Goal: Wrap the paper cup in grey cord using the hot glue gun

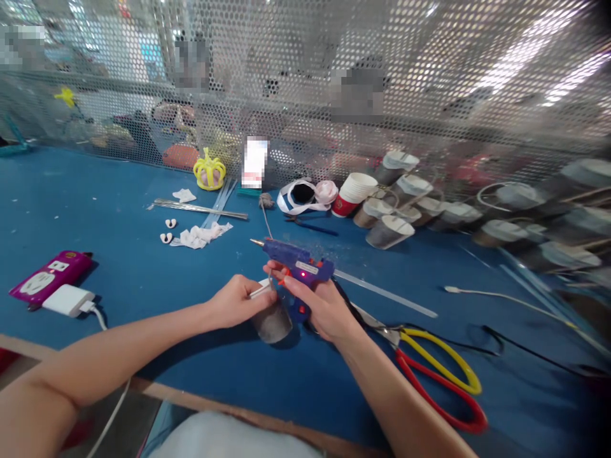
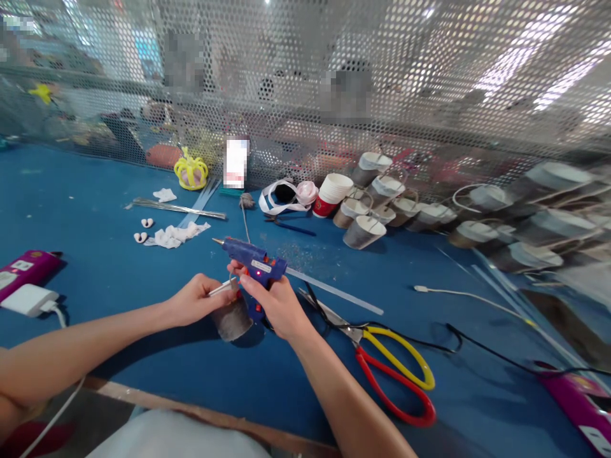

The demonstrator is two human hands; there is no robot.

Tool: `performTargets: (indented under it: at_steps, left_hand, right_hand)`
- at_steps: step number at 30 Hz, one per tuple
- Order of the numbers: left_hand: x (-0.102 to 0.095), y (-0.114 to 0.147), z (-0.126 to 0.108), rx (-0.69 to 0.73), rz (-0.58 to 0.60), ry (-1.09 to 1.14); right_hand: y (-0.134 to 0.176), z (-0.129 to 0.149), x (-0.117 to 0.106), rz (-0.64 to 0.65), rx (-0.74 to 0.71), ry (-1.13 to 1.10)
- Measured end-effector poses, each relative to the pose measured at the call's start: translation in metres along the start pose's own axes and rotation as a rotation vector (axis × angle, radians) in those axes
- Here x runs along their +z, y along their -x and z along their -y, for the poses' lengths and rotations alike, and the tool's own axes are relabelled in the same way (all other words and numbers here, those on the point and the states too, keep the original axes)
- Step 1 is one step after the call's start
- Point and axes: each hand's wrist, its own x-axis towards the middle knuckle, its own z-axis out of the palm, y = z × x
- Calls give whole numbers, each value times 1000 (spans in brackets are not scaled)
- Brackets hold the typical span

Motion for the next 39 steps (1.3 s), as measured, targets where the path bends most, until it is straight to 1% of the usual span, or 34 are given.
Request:
performTargets:
  at_steps: [3, 6, 8, 11, 15, 17, 20, 24, 26, 30, 32, 36, 39]
  left_hand:
    - [0, -1, 1, -12, 1, 48]
    - [0, -2, 4, -43, -23, 72]
    - [0, -3, 4, -64, -20, 84]
    - [-1, -3, 4, -71, 11, 98]
    - [0, -4, 4, -67, -1, 38]
    - [0, -5, 4, -84, 11, 28]
    - [-1, -5, 3, -106, 22, 45]
    - [-3, -6, 1, -130, -10, 56]
    - [-5, -6, 0, -134, -17, 38]
    - [-7, -8, -3, -152, -4, -16]
    - [-6, -8, -4, -134, -2, -48]
    - [-4, -8, -3, -89, 1, -101]
    - [-5, -8, -2, -106, 4, -66]
  right_hand:
    - [-2, -2, -4, -98, -3, 143]
    - [-4, -1, -8, -157, -16, 130]
    - [-4, 0, -8, -146, -17, 107]
    - [-3, -1, -5, -96, -10, 112]
    - [-2, -2, 0, -1, -39, 58]
    - [-3, -2, 0, 13, -50, 32]
    - [-4, -3, -2, -17, -29, 40]
    - [-6, -1, -5, -90, -5, 65]
    - [-5, 1, -4, -83, -13, 45]
    - [0, 7, 1, -11, -62, 28]
    - [1, 8, 3, -5, -82, 12]
    - [-2, 5, 3, -40, -82, -26]
    - [-6, 2, 0, -99, -50, 47]
